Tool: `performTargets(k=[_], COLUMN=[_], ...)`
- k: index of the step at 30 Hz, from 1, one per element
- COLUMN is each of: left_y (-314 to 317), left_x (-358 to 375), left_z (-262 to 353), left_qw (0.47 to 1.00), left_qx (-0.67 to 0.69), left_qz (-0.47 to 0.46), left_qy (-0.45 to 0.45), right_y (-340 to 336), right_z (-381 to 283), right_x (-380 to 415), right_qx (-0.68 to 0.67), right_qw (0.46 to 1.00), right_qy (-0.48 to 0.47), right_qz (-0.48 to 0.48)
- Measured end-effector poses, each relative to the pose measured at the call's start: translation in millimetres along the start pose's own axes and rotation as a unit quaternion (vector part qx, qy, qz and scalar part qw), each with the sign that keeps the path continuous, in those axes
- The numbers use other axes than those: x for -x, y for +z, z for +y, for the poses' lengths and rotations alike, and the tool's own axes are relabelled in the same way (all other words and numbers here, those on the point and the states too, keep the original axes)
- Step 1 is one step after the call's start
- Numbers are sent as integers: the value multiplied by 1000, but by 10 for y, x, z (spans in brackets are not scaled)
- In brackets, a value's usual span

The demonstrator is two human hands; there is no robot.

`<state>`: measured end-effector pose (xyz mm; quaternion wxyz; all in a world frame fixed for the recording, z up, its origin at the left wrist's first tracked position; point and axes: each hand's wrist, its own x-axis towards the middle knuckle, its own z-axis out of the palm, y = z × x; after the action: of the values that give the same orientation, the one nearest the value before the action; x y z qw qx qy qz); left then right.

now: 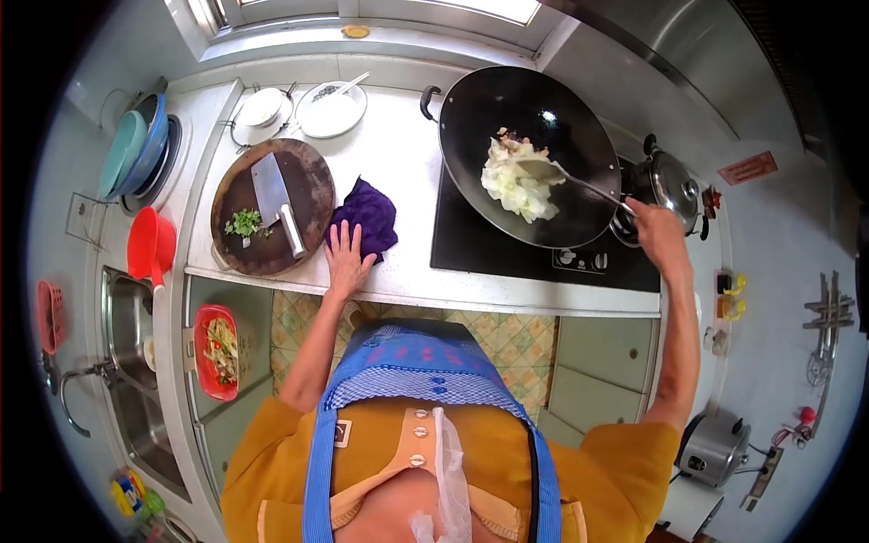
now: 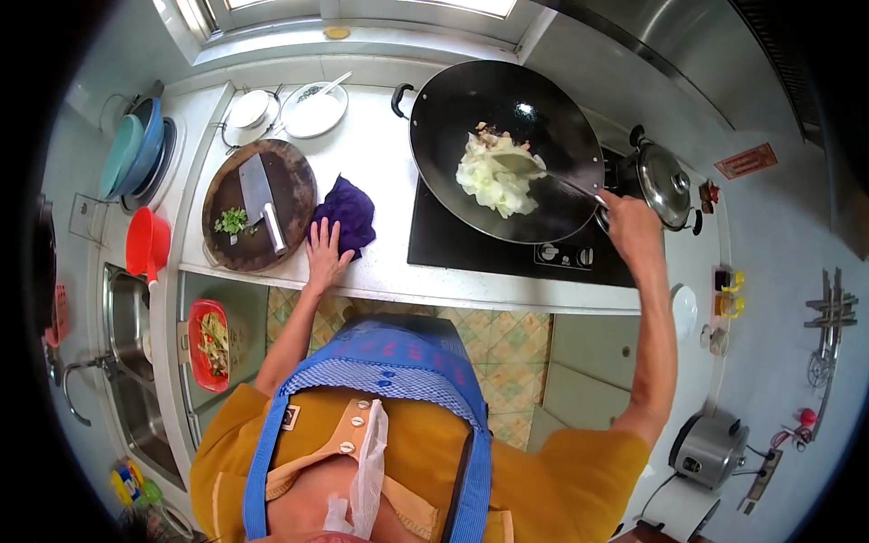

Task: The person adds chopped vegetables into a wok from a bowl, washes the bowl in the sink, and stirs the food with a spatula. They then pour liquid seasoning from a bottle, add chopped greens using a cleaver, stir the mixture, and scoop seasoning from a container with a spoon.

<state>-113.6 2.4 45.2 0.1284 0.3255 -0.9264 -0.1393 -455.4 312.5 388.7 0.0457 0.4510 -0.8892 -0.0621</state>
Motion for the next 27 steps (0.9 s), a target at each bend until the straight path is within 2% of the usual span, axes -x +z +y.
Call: performTargets(k=[2,4,6,7,8,9,10,11,12,13,14,15,16,17,18,23,24,26,27], left_y=[85,174,200,191,179,277,370,331,381,267,176,121,86,76,83,51,24,42,34], left_x=[-38,-63,-90,-106,-107,-104,-95,-103,-93,-106,-108,-103,-125,-131,-127,-125,-123,-113,-108], left_z=[8,61,74,78,72,41,-24,8,3,59,98,135,148,142,149,170,179,184,178], left_qw=[1000,997,995,995,994,996,998,998,998,996,994,992,991,991,991,990,989,989,990], left_qx=[-2,-46,-44,-41,-39,-35,-37,-29,-38,-18,-8,-7,-3,-4,-2,-12,-4,-4,2], left_qz=[-17,-28,-53,-61,-70,-43,-14,-17,14,-37,-66,-73,-79,-77,-76,-83,-91,-86,-77], left_qy=[-13,-53,-68,-72,-79,-64,-55,-54,-52,-76,-89,-100,-104,-110,-110,-112,-113,-117,-115], right_y=[-255,-153,8,170,332,645,889,836,667,519,191,-104,-321,-376,-567,-820,-707,-406,-77], right_z=[-14,78,88,137,157,306,482,508,491,631,609,550,605,889,868,448,362,100,177], right_x=[-54,-154,-291,-366,-433,-472,-530,-520,-478,-420,-422,-451,-455,-500,-502,-487,-497,-579,-642], right_qx=[-69,-96,-323,-388,-349,-209,-65,-74,-57,-58,-65,-67,-129,-103,-146,-183,-212,-177,-190], right_qw=[994,991,915,880,890,954,986,980,987,991,988,978,962,952,930,856,850,883,910], right_qy=[64,82,210,212,200,106,-1,33,28,-26,-41,28,58,57,97,233,204,56,20], right_qz=[-52,-52,-122,-174,-212,-188,-154,-184,-148,-116,-131,-195,-232,-283,-324,-424,-438,-432,-369])
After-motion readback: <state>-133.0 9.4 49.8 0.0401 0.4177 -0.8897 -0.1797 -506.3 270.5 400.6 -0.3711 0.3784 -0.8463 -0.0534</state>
